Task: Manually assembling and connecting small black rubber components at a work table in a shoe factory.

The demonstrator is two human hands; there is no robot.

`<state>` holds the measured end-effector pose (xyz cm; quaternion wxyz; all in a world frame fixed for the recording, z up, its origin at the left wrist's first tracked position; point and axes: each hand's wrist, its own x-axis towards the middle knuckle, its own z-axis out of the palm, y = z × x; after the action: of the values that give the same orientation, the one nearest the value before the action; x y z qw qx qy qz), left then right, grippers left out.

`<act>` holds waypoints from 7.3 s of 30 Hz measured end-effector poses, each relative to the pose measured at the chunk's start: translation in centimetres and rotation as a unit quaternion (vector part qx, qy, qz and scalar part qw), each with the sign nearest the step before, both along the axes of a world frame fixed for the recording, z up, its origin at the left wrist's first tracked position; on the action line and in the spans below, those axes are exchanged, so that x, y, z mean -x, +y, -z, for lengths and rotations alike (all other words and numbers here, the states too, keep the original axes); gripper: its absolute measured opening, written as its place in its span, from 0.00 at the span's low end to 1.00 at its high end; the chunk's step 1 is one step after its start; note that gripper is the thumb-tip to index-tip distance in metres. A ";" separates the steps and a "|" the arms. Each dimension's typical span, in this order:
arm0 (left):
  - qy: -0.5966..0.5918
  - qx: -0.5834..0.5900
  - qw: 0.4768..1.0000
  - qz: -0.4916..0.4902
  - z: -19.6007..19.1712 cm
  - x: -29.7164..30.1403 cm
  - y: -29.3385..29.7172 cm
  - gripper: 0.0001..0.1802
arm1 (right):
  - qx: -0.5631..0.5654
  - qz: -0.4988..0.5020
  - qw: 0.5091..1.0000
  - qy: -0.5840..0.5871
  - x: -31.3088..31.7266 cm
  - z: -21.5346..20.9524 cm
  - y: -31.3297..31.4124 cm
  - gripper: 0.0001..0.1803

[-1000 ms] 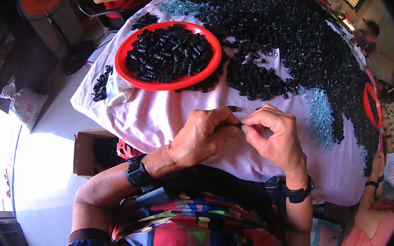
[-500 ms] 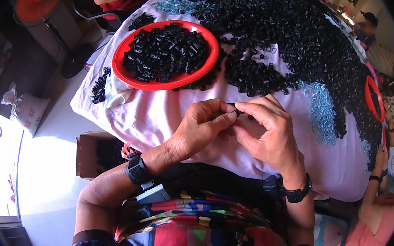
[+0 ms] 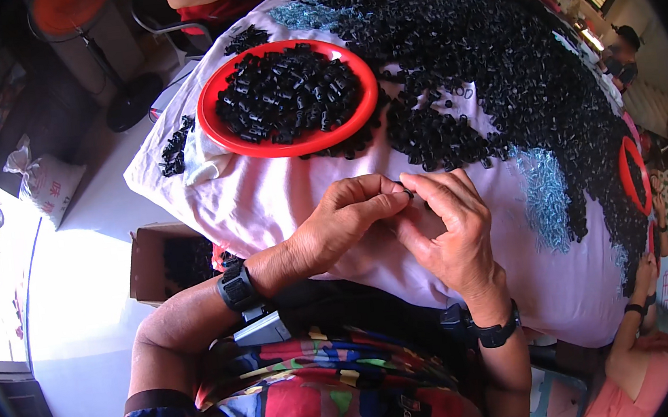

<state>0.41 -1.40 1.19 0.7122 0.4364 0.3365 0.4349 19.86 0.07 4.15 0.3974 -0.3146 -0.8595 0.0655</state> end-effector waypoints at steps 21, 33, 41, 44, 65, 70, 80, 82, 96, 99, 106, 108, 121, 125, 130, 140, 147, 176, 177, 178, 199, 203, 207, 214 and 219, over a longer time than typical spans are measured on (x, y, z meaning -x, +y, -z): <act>-0.018 0.082 0.995 0.059 0.4 -0.1 -0.5 0.19 | 0.029 -0.061 0.998 -0.019 -0.9 0.3 0.8 0.22; 0.001 0.060 0.997 0.049 0.3 -0.3 -0.4 0.18 | 0.038 -0.069 0.997 -0.024 -1.2 0.7 1.1 0.18; -0.014 0.055 0.996 0.068 0.1 -0.1 -0.2 0.19 | 0.003 -0.069 0.997 -0.032 -0.9 0.3 1.1 0.22; -0.078 0.078 0.991 0.078 0.2 0.4 -0.3 0.21 | -0.011 -0.060 0.998 -0.014 -0.7 0.1 1.1 0.24; -0.055 0.074 0.995 0.035 -0.9 0.5 0.0 0.13 | -0.010 -0.027 1.000 -0.012 -0.7 -0.8 0.3 0.26; -0.069 0.087 0.994 -0.001 -0.3 0.5 0.0 0.15 | -0.019 -0.022 1.000 -0.003 -0.5 -0.7 0.2 0.21; -0.057 0.061 0.997 0.004 0.1 0.0 -0.2 0.17 | -0.022 -0.042 0.999 0.002 -0.7 -0.3 0.6 0.21; -0.015 0.000 0.999 0.031 0.1 -0.2 -0.3 0.17 | -0.025 -0.043 0.999 -0.012 -0.4 -0.3 0.5 0.21; -0.215 0.095 0.949 -0.210 -4.6 8.1 6.0 0.11 | 0.267 0.075 0.961 -0.019 -5.0 -0.3 1.8 0.10; -0.175 0.024 0.977 -0.122 -4.1 7.8 5.4 0.17 | 0.240 0.116 0.964 0.011 -5.8 -1.5 2.2 0.12; 0.297 -0.311 0.901 -0.058 -2.2 0.4 4.7 0.18 | 0.170 0.234 0.955 -0.058 -9.8 -0.8 3.0 0.12; 0.407 -0.436 0.798 -0.085 -0.7 -1.7 4.7 0.20 | 0.146 0.255 0.939 -0.181 -10.4 -0.1 3.3 0.12; 0.444 -0.489 0.750 -0.008 0.2 0.5 3.9 0.18 | 0.223 0.346 0.903 -0.121 -14.7 -1.7 2.9 0.13; 0.446 -0.451 0.773 -0.020 -0.8 1.0 3.2 0.17 | 0.214 0.317 0.919 -0.096 -14.3 -1.6 2.7 0.13; 0.481 -0.452 0.749 -0.058 0.2 1.7 2.9 0.16 | 0.254 0.294 0.909 -0.150 -14.2 -1.8 2.0 0.11; 0.280 -0.324 0.902 -0.053 -0.9 0.7 2.5 0.15 | 0.257 0.180 0.950 -0.001 -9.4 -2.7 1.7 0.10; 0.269 -0.289 0.917 -0.057 0.8 0.1 2.5 0.16 | 0.207 0.078 0.975 0.011 -5.4 -2.8 0.6 0.06; -0.130 -0.889 0.424 -0.111 -11.6 0.5 -5.2 0.21 | 0.174 0.052 0.983 0.009 -5.6 -0.7 1.0 0.06; 0.063 -0.852 0.508 -0.104 -12.0 2.2 -4.7 0.19 | 0.160 0.028 0.986 0.019 -4.3 -1.6 1.3 0.06; 0.206 -0.777 0.588 -0.085 -10.1 2.2 -2.1 0.17 | 0.163 0.054 0.985 0.008 -5.4 -1.2 1.0 0.06; 0.469 -0.504 0.723 -0.058 0.5 -0.2 5.2 0.14 | 0.149 0.044 0.988 0.019 -5.0 -0.8 1.2 0.06; 0.312 -0.323 0.891 -0.070 -0.3 -0.2 3.6 0.19 | 0.174 0.044 0.981 0.067 -4.5 -1.3 0.8 0.07; 0.069 0.034 0.996 0.041 -2.2 0.1 2.6 0.14 | 0.173 0.026 0.978 0.116 -3.7 -1.6 -0.1 0.08; -0.137 0.191 0.969 0.070 -0.6 0.3 1.2 0.13 | 0.146 -0.018 0.983 0.109 -2.5 -1.2 -0.2 0.09; -0.176 0.208 0.959 0.076 -0.4 0.2 1.1 0.11 | 0.130 -0.015 0.988 0.082 -2.2 -1.3 -0.2 0.09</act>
<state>0.24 -0.30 1.55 0.8661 0.2196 0.2543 0.3700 22.08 -0.12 5.48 0.4217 -0.3443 -0.8126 0.2080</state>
